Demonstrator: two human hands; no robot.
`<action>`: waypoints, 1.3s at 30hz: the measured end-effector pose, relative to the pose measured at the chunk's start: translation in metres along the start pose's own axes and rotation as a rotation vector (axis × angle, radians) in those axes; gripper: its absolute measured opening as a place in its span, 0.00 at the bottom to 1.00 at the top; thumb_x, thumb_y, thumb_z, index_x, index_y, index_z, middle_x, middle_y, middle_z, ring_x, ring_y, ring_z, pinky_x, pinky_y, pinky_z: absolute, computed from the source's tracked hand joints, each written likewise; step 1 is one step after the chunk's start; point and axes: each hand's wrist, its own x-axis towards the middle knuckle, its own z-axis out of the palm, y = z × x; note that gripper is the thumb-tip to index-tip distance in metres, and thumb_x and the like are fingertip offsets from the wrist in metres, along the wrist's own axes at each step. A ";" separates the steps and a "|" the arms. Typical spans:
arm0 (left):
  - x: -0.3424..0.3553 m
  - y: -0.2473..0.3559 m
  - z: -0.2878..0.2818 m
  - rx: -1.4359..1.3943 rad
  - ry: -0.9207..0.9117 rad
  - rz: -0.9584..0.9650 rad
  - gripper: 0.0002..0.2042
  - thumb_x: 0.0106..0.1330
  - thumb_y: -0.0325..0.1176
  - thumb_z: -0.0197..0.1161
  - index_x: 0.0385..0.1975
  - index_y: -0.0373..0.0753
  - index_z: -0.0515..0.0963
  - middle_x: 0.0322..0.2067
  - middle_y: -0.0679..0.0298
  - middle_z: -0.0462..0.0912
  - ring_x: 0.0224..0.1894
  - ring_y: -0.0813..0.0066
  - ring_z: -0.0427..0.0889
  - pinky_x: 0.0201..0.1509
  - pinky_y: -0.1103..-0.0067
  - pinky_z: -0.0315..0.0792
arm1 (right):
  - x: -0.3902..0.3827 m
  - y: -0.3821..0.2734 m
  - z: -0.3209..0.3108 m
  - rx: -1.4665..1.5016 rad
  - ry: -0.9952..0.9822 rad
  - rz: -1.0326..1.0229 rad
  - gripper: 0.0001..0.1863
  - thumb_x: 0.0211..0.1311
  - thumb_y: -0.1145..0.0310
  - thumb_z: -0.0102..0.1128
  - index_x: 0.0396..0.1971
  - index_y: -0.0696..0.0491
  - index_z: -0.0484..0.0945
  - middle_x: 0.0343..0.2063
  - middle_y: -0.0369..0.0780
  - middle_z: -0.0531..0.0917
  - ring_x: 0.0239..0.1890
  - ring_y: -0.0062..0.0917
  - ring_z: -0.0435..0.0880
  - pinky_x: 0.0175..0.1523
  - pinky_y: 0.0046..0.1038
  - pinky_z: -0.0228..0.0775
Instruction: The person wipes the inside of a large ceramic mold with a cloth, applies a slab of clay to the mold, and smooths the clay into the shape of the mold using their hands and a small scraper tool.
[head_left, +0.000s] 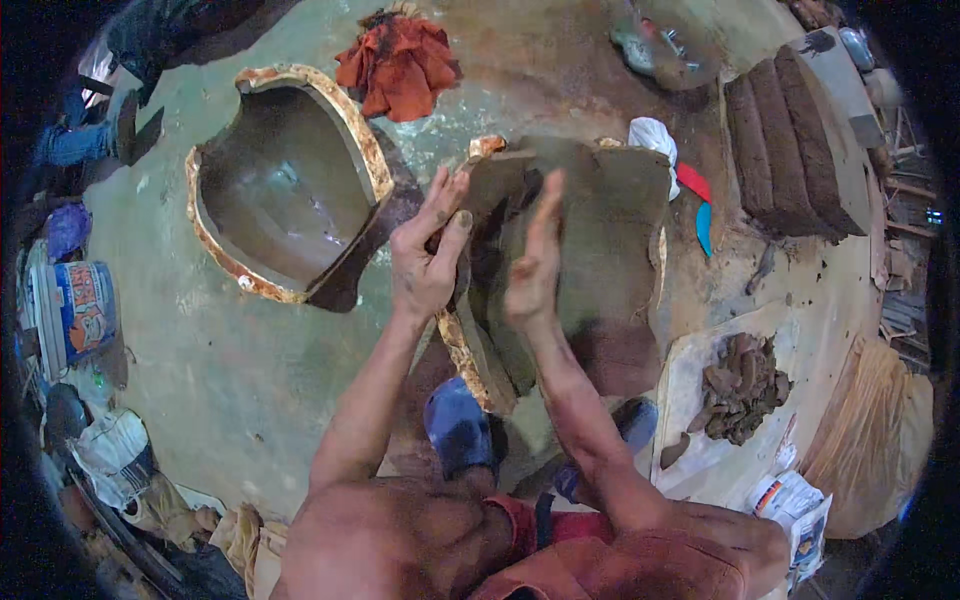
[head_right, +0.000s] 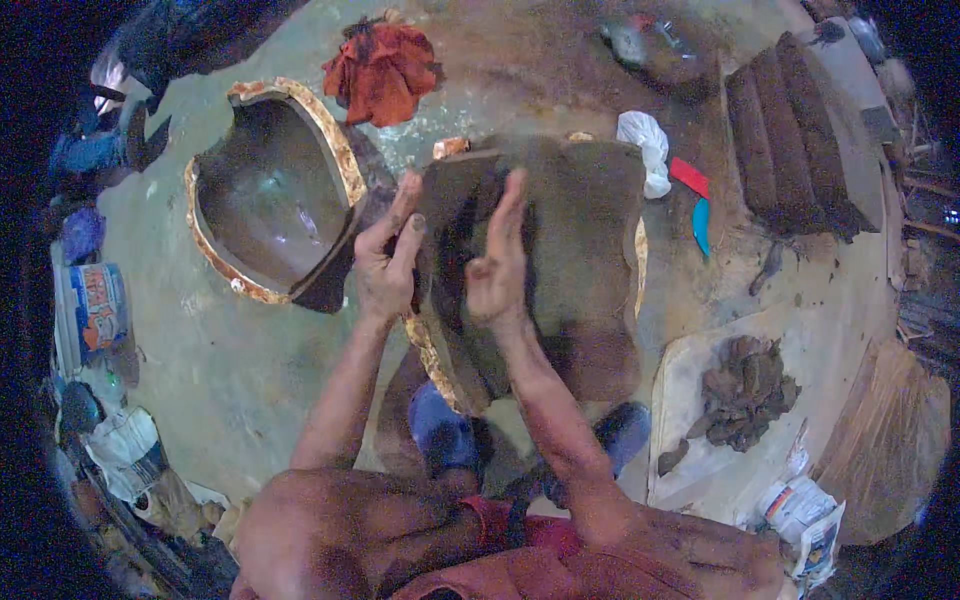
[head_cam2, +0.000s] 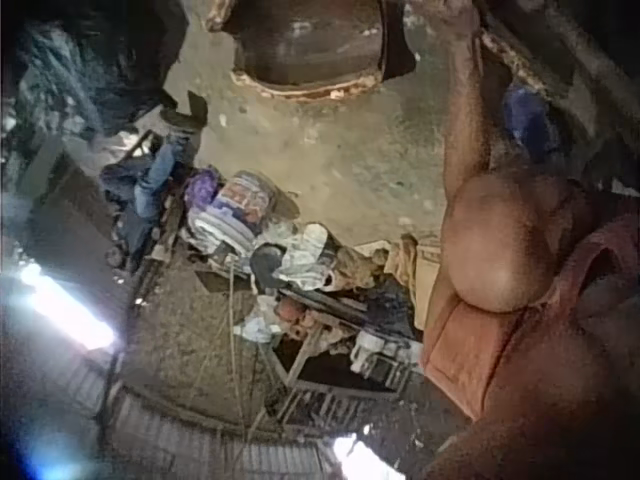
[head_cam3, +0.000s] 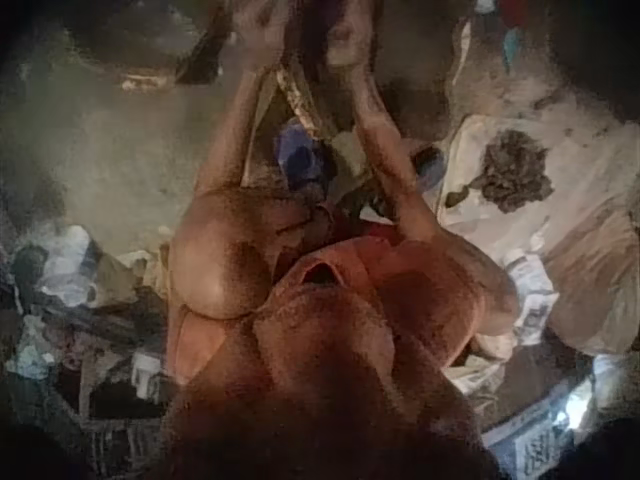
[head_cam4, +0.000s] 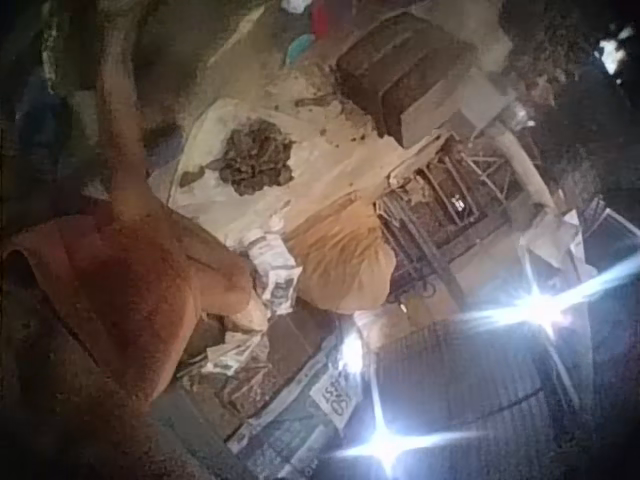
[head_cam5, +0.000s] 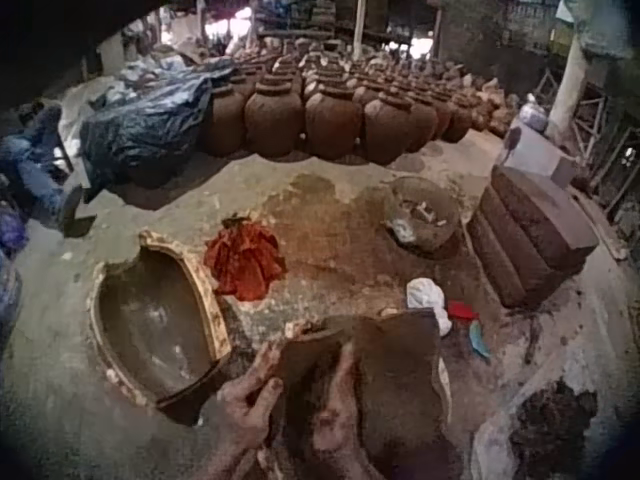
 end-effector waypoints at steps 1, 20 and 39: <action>0.001 0.002 0.004 -0.031 0.009 -0.012 0.20 0.71 0.23 0.57 0.63 0.33 0.76 0.63 0.52 0.78 0.74 0.56 0.64 0.75 0.68 0.59 | 0.011 0.000 -0.005 -0.019 0.105 -0.024 0.51 0.73 0.31 0.26 0.77 0.62 0.37 0.77 0.58 0.40 0.80 0.51 0.35 0.80 0.49 0.25; 0.004 -0.004 0.004 0.056 0.085 -0.015 0.19 0.67 0.22 0.61 0.59 0.30 0.79 0.65 0.44 0.73 0.66 0.60 0.76 0.68 0.70 0.69 | 0.059 0.030 0.011 0.054 0.437 -0.106 0.49 0.73 0.30 0.31 0.77 0.57 0.49 0.77 0.49 0.53 0.80 0.42 0.48 0.79 0.48 0.39; 0.021 0.000 0.012 -0.020 0.053 -0.239 0.19 0.70 0.23 0.59 0.60 0.30 0.78 0.58 0.52 0.82 0.62 0.68 0.79 0.69 0.73 0.68 | 0.091 0.058 0.027 -0.003 0.506 -0.068 0.52 0.69 0.25 0.28 0.66 0.63 0.65 0.65 0.50 0.70 0.68 0.40 0.69 0.73 0.42 0.57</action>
